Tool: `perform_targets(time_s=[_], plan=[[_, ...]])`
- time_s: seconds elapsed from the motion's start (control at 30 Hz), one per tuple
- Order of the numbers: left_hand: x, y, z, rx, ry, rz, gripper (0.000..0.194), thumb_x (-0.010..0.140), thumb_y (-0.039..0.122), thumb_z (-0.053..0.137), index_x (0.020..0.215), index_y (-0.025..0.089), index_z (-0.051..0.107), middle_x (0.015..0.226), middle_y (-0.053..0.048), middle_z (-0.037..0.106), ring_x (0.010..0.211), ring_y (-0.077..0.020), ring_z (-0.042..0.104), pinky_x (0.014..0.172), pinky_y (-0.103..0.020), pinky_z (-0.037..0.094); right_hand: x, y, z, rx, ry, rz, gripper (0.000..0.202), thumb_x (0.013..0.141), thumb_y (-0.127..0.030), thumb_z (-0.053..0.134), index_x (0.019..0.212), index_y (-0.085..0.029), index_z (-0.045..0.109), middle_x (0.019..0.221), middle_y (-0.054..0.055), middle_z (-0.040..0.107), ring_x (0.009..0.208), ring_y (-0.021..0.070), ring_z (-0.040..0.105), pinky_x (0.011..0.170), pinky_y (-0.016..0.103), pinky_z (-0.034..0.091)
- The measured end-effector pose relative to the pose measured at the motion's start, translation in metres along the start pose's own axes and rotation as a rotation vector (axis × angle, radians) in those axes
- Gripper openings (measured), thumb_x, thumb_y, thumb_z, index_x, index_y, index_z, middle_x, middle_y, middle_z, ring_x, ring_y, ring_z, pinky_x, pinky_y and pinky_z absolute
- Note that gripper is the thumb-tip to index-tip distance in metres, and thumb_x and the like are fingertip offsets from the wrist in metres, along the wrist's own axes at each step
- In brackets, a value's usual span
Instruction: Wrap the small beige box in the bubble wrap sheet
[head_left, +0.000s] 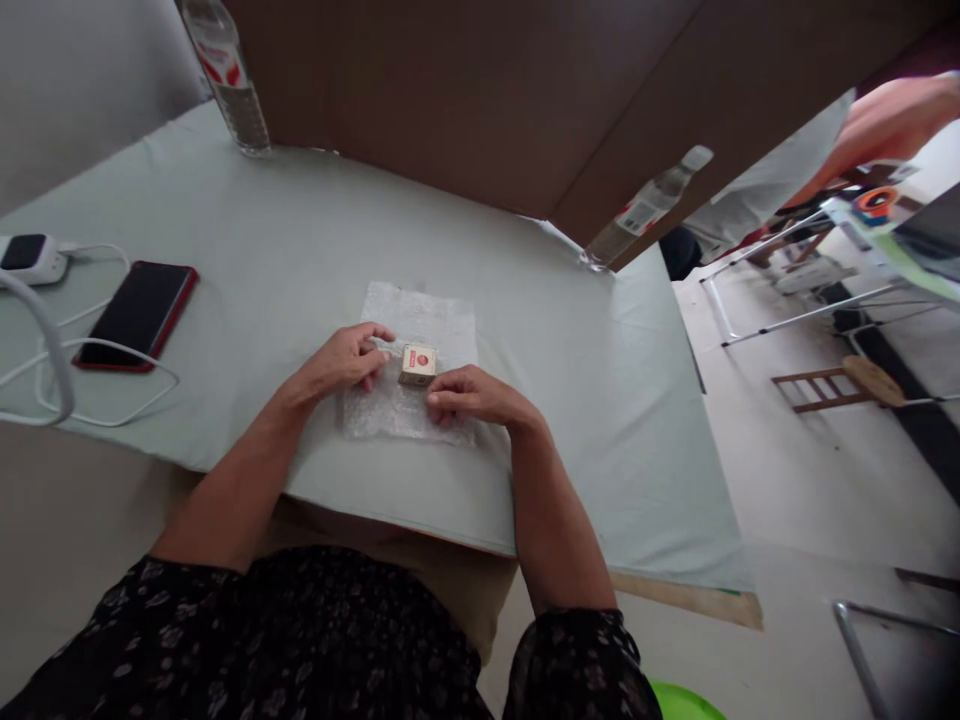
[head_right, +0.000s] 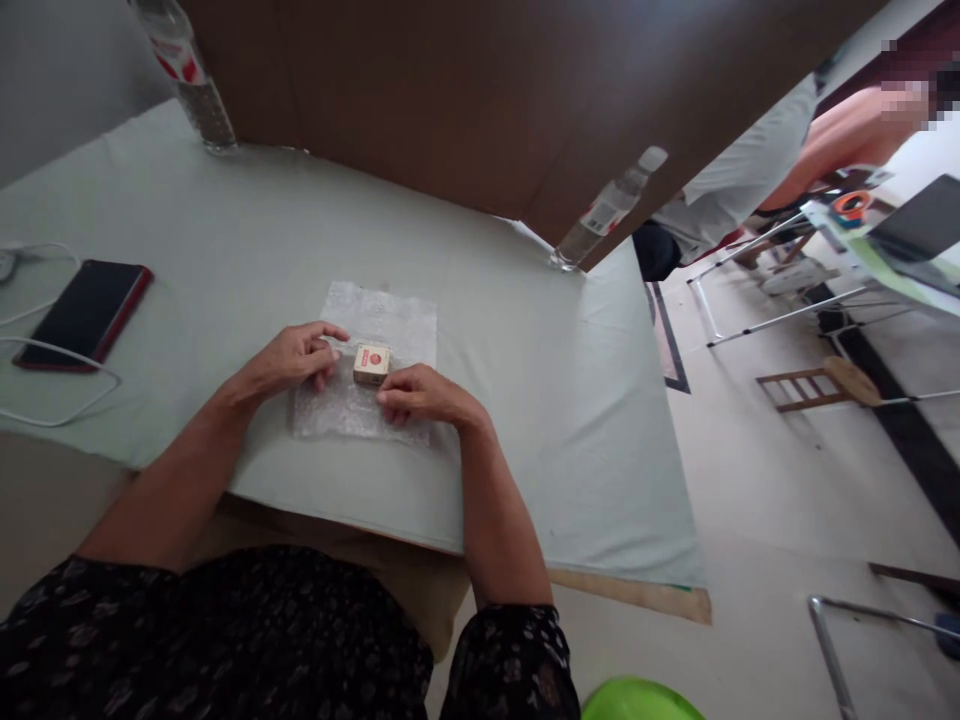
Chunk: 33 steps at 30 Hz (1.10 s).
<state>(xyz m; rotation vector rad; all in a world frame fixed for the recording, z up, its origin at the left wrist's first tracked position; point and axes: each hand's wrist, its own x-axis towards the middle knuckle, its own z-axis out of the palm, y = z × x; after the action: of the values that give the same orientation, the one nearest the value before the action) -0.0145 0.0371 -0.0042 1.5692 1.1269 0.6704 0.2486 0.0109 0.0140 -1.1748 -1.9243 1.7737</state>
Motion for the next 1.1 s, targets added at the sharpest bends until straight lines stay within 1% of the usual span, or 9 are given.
perform_targets(time_s=[0.1,0.17,0.3,0.4,0.63,0.73,0.83,0.97,1.1], plan=[[0.002,-0.006,0.005,0.180,0.212,0.141,0.044,0.073,0.031,0.061,0.114,0.019,0.067,0.076,0.000,0.068,0.067,-0.0179,0.065,0.066,-0.031,0.055,0.004,0.004,-0.002,-0.078,0.364,-0.129,0.029,0.090,-0.046,0.065,0.078,-0.020,0.070,0.065,-0.001,0.067,0.059,0.0122,0.059,0.060,0.026,0.048],[0.002,-0.009,0.009,0.284,0.202,0.228,0.060,0.070,0.031,0.062,0.129,0.019,0.064,0.108,-0.008,0.074,0.097,-0.0245,0.070,0.087,-0.039,0.057,0.009,0.006,0.001,-0.173,0.561,-0.209,0.023,0.087,-0.043,0.069,0.091,-0.020,0.072,0.085,0.002,0.074,0.074,0.0154,0.065,0.068,0.028,0.051],[0.002,-0.015,0.016,0.490,0.047,0.253,0.095,0.069,0.038,0.071,0.156,0.015,0.041,0.146,-0.019,0.060,0.137,-0.0370,0.054,0.118,-0.055,0.040,0.026,0.015,0.013,-0.393,0.587,-0.259,0.056,0.074,-0.036,0.080,0.127,-0.022,0.066,0.136,0.013,0.070,0.115,0.0268,0.067,0.092,0.040,0.054],[0.001,-0.021,0.019,0.593,0.032,0.234,0.097,0.073,0.043,0.073,0.158,0.016,0.035,0.155,-0.021,0.052,0.147,-0.0397,0.044,0.123,-0.058,0.031,0.029,0.024,0.006,-0.502,0.664,-0.248,0.048,0.076,-0.032,0.077,0.123,-0.022,0.068,0.128,0.012,0.074,0.115,0.0285,0.067,0.103,0.048,0.050],[0.002,-0.024,0.016,0.675,0.066,0.202,0.092,0.078,0.042,0.072,0.158,0.017,0.036,0.160,-0.022,0.047,0.154,-0.0418,0.036,0.125,-0.058,0.026,-0.012,0.071,-0.070,-0.405,1.221,0.022,0.044,0.074,-0.042,0.071,0.112,-0.020,0.066,0.103,0.010,0.075,0.091,0.0261,0.068,0.090,0.050,0.056],[0.000,-0.019,0.017,0.740,0.028,0.185,0.089,0.082,0.044,0.066,0.160,0.016,0.034,0.162,-0.020,0.045,0.155,-0.0402,0.035,0.126,-0.056,0.024,-0.019,0.083,-0.080,-0.535,1.311,0.119,0.056,0.072,-0.045,0.072,0.121,-0.020,0.064,0.120,0.015,0.072,0.107,0.0320,0.066,0.099,0.060,0.052],[-0.001,-0.016,0.018,0.781,0.007,0.181,0.091,0.083,0.047,0.065,0.161,0.015,0.031,0.163,-0.019,0.043,0.157,-0.0392,0.032,0.127,-0.054,0.023,-0.011,0.074,-0.067,-0.708,1.448,-0.011,0.061,0.079,-0.046,0.066,0.133,-0.019,0.060,0.143,0.020,0.061,0.132,0.0369,0.056,0.109,0.065,0.044],[0.000,-0.017,0.019,0.796,-0.002,0.189,0.094,0.082,0.051,0.066,0.161,0.015,0.032,0.165,-0.019,0.042,0.157,-0.0393,0.031,0.127,-0.054,0.022,0.013,0.047,-0.022,-0.815,1.161,-0.268,0.045,0.091,-0.042,0.059,0.130,-0.019,0.065,0.139,0.017,0.067,0.135,0.0311,0.058,0.118,0.055,0.041],[0.002,-0.022,0.016,0.797,-0.007,0.224,0.094,0.083,0.054,0.066,0.162,0.017,0.030,0.167,-0.018,0.040,0.157,-0.0380,0.031,0.128,-0.054,0.021,0.035,0.034,0.024,-0.916,0.690,-0.182,0.059,0.094,-0.049,0.063,0.144,-0.017,0.059,0.153,0.018,0.058,0.143,0.0326,0.052,0.118,0.052,0.041]])
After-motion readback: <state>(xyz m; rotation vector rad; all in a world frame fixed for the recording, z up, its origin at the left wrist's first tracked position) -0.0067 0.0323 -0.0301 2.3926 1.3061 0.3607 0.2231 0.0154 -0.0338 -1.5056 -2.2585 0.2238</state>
